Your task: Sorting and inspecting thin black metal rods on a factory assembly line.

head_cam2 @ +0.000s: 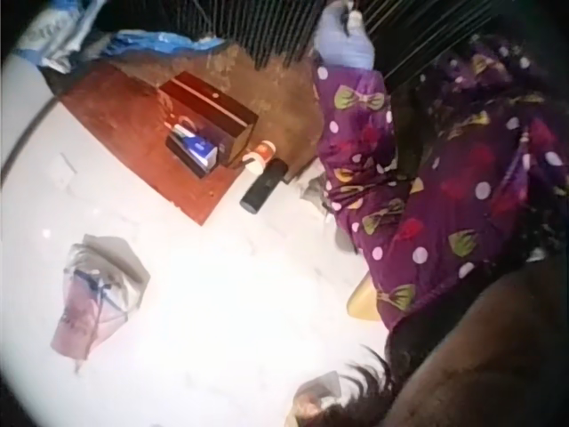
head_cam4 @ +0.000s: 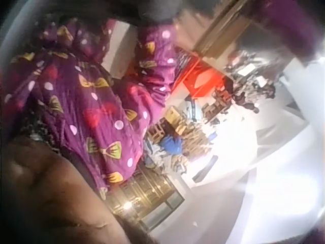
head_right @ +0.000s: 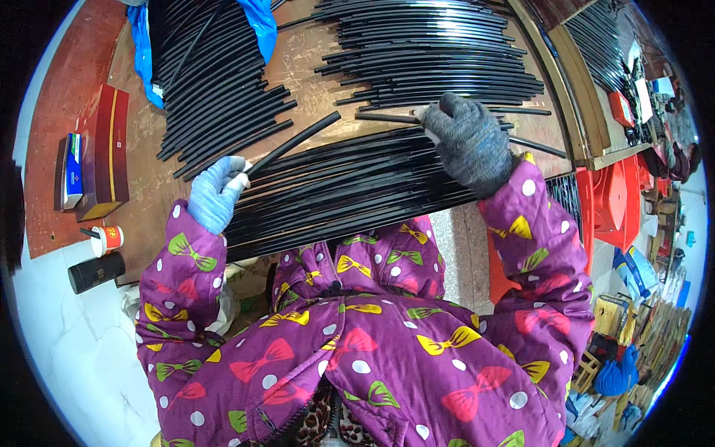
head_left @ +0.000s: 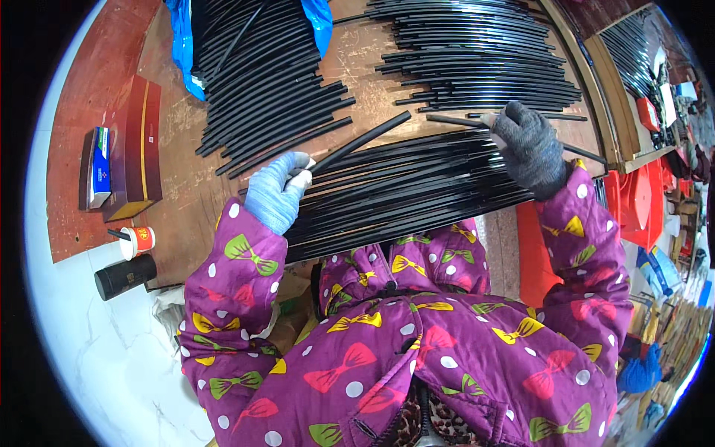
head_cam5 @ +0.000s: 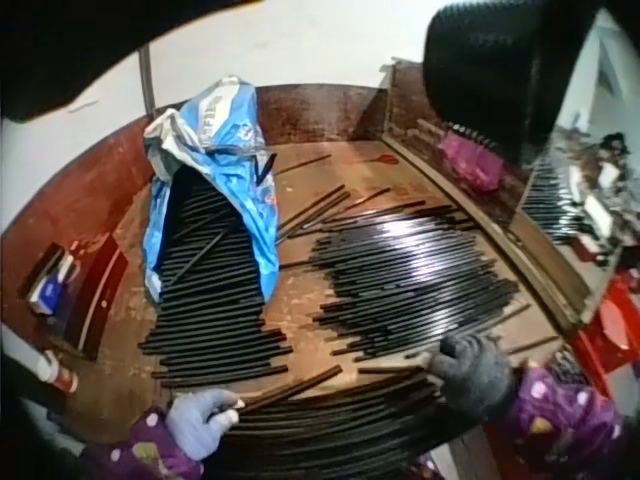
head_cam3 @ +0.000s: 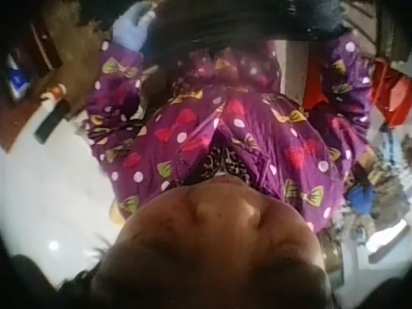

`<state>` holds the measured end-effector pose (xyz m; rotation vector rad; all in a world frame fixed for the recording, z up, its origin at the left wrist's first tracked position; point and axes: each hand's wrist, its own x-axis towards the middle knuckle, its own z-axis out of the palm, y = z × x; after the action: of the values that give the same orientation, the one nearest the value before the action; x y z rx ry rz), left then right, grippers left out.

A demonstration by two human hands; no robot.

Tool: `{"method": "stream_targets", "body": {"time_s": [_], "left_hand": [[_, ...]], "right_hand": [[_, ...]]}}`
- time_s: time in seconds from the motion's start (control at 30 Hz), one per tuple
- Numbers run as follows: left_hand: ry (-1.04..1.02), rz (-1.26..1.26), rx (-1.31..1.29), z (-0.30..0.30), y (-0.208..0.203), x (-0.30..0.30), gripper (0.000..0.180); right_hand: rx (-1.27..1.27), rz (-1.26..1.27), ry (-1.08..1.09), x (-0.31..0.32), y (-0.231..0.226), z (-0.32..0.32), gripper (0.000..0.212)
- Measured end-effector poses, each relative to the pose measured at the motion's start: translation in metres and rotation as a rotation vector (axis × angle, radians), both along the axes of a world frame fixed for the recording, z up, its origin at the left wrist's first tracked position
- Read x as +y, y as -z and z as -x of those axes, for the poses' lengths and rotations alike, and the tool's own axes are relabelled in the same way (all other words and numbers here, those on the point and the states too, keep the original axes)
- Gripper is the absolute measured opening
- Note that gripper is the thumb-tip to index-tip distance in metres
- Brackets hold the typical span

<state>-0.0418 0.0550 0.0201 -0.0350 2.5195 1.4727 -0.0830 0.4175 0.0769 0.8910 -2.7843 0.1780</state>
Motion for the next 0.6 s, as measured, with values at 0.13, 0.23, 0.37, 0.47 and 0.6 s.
{"method": "stream_targets", "body": {"time_s": [0.13, 0.23, 0.37, 0.47, 0.6], "left_hand": [[-0.002, -0.179, -0.115, -0.007, -0.008, 0.002, 0.021], [0.014, -0.175, -0.153, -0.009, -0.019, 0.008, 0.022], [0.047, -0.115, -0.104, -0.014, -0.014, 0.011, 0.023], [0.066, -0.095, -0.066, -0.016, -0.014, 0.012, 0.028], [0.025, -0.11, -0.097, -0.017, -0.016, 0.013, 0.029]], "right_hand": [[-0.076, 0.049, 0.013, -0.005, -0.007, -0.016, 0.023], [-0.102, 0.123, -0.01, 0.0, -0.004, -0.021, 0.025], [-0.105, 0.192, -0.052, 0.001, 0.001, -0.025, 0.027], [-0.137, 0.263, -0.054, 0.004, 0.004, -0.026, 0.026], [-0.157, 0.272, 0.027, 0.005, 0.004, -0.032, 0.024]]}}
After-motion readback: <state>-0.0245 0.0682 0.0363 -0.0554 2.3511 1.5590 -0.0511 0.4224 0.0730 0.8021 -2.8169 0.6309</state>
